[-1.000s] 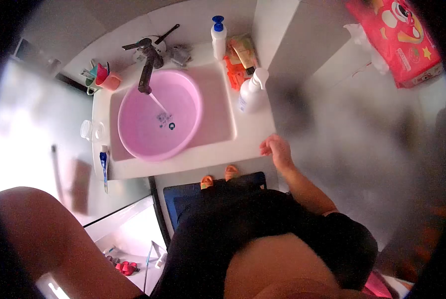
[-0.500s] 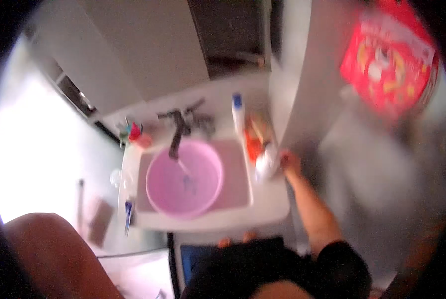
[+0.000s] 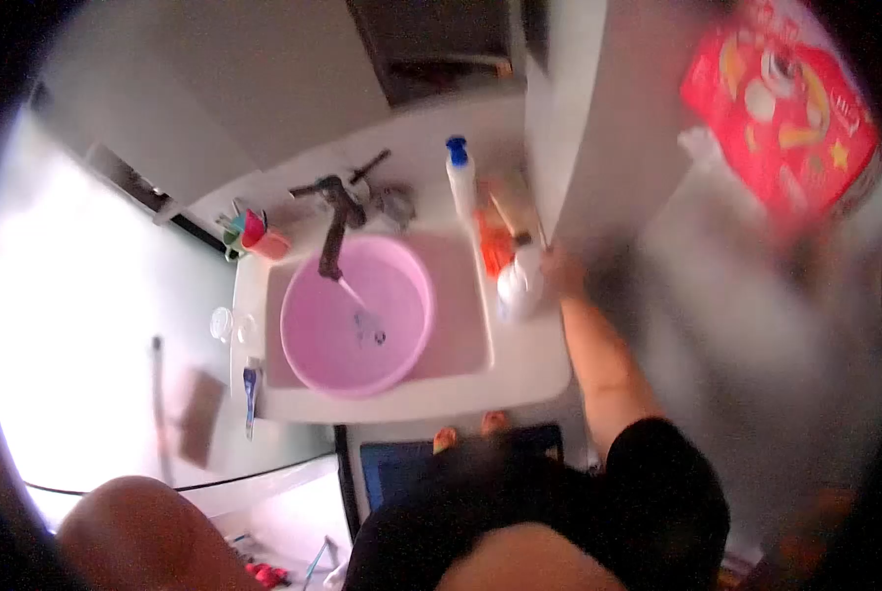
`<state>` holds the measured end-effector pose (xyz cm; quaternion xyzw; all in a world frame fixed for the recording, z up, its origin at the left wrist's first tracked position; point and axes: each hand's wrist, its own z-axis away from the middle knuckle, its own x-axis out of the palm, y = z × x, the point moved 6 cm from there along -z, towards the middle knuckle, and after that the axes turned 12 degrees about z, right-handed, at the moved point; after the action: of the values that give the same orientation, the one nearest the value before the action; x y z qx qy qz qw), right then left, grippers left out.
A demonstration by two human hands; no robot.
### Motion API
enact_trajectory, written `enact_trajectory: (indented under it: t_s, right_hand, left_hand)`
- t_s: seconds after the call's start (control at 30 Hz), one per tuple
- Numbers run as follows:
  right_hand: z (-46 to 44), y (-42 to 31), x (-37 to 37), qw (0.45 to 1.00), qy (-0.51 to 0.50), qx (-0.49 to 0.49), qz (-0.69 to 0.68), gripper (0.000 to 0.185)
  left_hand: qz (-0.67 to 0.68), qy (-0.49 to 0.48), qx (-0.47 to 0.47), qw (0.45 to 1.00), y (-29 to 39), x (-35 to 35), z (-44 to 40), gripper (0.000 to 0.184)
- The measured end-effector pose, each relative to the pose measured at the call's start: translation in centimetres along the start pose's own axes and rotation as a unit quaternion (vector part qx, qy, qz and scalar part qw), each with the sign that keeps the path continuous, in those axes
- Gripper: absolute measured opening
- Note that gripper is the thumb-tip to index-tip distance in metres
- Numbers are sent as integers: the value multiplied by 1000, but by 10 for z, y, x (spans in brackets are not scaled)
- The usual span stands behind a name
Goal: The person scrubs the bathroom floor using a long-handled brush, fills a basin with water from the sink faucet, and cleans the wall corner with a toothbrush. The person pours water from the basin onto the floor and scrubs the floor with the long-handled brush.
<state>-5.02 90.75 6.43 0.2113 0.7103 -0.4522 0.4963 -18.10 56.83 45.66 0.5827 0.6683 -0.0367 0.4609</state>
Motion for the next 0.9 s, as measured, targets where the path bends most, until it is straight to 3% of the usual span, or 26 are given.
enact_trajectory:
  t_s: [0.07, 0.13, 0.23, 0.27, 0.3, 0.33, 0.37, 0.4, 0.43, 0.47, 0.5, 0.53, 0.6, 0.67, 0.73, 0.8, 0.83, 0.87, 0.9]
  right_hand:
    - [15, -17, -33, 996, -78, -27, -28, 26]
    - [10, 16, -3, 998, -61, 10, -26, 23]
    - [42, 29, -22, 994, -95, 40, -33, 21]
    - [59, 31, -38, 999, -44, 13, -18, 17]
    - [78, 44, -49, 998, -49, 30, -11, 17]
    - [103, 61, -50, 958, -139, 115, -225, 15]
    - [129, 72, -52, 857, -209, 192, -429, 13]
    - [151, 80, -65, 821, -219, 185, -493, 12]
    - [175, 101, -71, 821, -211, 204, -490, 12]
    - [193, 113, -75, 778, -212, 207, -554, 11]
    - [212, 123, -79, 731, -209, 204, -616, 11]
    - [235, 133, -79, 731, -200, 213, -617, 11]
    - [281, 158, -61, 618, -139, 329, -700, 15]
    - [340, 175, -18, 593, -155, 365, -701, 15]
    - [398, 139, -17, 780, -292, 380, -403, 19]
    - [478, 152, 79, 759, -415, 423, -269, 24]
    - [499, 139, 95, 915, -355, 188, -49, 24]
    - [514, 103, 91, 947, -255, -73, 182, 24]
    - [530, 97, 95, 947, -255, -65, 182, 24]
  left_hand:
    - [20, 30, 24, 999, 7, -12, 4, 45]
    - [56, 75, 59, 994, 23, -28, 20, 44]
    - [152, 128, 99, 975, 49, -50, 69, 43]
    - [201, 111, 92, 969, 50, -46, 88, 43]
    - [258, 61, 63, 962, 45, -31, 106, 43]
    - [317, -4, 16, 948, 37, -9, 132, 43]
    - [360, -90, -58, 927, 25, 23, 157, 43]
    - [404, -169, -138, 888, 8, 59, 188, 36]
    - [329, -324, -233, 856, -12, 94, 225, 27]
    - [327, -378, -380, 779, -44, 123, 276, 26]
    - [279, -443, -429, 736, -69, 145, 325, 27]
    - [215, -536, -368, 728, -76, 155, 346, 29]
    - [225, -549, -370, 715, -148, 181, 434, 29]
    - [220, -568, -368, 702, -180, 187, 497, 29]
    - [192, -600, -386, 674, -189, 180, 547, 29]
    - [177, -622, -401, 649, -192, 165, 583, 29]
    - [172, -630, -403, 641, -192, 156, 596, 29]
    - [169, -636, -402, 636, -194, 149, 607, 29]
    - [165, -639, -396, 638, -196, 140, 615, 29]
